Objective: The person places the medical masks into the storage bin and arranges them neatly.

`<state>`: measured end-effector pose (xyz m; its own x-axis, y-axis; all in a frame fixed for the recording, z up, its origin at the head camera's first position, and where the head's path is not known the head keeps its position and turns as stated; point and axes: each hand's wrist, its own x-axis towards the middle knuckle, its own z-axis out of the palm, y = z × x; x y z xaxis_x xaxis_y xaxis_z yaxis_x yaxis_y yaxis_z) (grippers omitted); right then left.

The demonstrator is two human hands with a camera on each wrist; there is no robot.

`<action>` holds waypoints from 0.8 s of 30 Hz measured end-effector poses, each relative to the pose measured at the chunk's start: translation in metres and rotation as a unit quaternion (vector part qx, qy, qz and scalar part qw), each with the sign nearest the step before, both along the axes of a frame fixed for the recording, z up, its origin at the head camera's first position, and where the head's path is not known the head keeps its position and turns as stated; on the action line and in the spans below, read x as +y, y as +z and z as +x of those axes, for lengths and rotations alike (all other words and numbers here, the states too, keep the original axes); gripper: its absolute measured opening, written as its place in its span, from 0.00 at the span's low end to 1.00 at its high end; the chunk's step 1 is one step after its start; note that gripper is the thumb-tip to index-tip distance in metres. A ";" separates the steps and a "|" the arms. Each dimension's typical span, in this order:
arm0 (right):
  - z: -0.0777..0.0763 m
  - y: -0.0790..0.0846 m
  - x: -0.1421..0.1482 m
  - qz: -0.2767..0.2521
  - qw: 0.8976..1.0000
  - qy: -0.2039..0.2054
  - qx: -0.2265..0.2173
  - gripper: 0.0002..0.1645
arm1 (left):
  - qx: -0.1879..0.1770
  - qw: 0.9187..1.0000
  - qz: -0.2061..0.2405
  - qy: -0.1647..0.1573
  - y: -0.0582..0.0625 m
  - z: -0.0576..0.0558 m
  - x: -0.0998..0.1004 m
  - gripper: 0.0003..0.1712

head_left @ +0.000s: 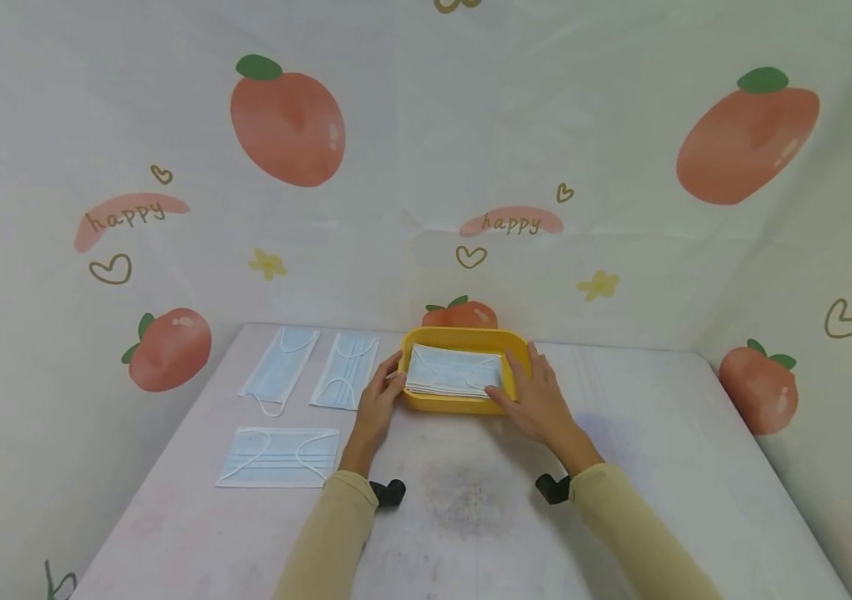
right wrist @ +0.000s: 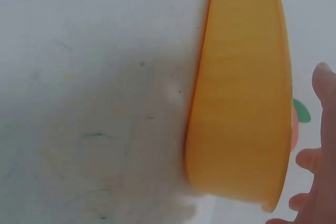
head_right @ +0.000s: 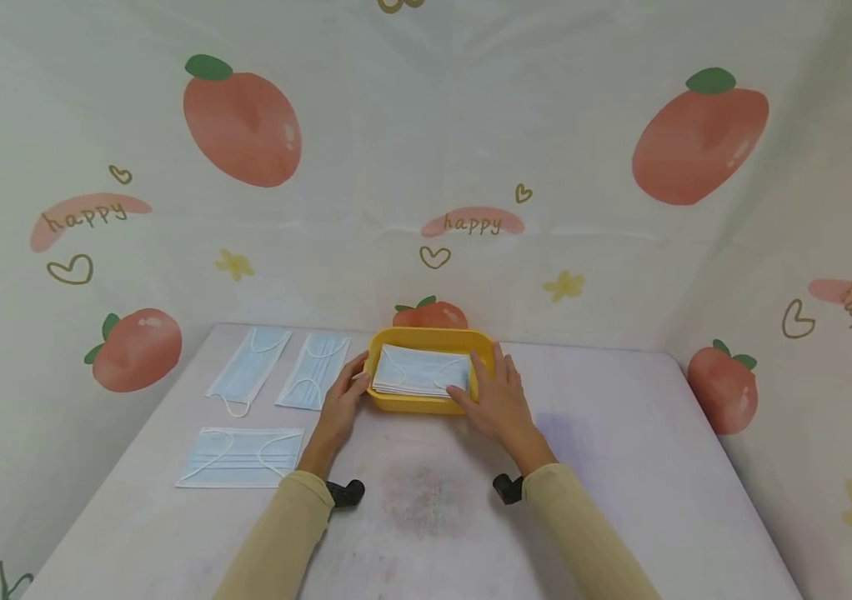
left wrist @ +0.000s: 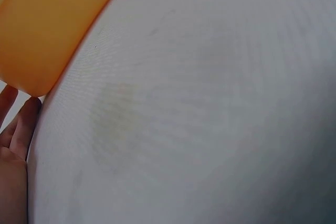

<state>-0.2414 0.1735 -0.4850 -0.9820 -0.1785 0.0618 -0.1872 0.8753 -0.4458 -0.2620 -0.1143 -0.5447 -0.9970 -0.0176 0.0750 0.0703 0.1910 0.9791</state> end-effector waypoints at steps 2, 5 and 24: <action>0.002 -0.003 0.004 -0.017 1.000 -0.004 -0.005 0.53 | -0.006 1.000 -0.001 -0.005 0.004 0.002 0.000 0.28; 0.004 -0.008 0.010 -0.047 0.999 -0.010 -0.011 0.53 | -0.010 1.000 -0.007 -0.013 0.023 0.011 0.001 0.29; 0.001 -0.027 0.029 -0.224 0.973 -0.017 -0.055 0.43 | 0.006 1.000 0.010 0.005 -0.002 -0.004 0.000 0.27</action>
<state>-0.2405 0.2029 -0.5118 -0.9920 -0.1246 0.0192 -0.0901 0.5934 -0.7998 -0.2656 -0.1139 -0.5472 -0.9959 -0.0283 0.0860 0.0799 0.1721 0.9818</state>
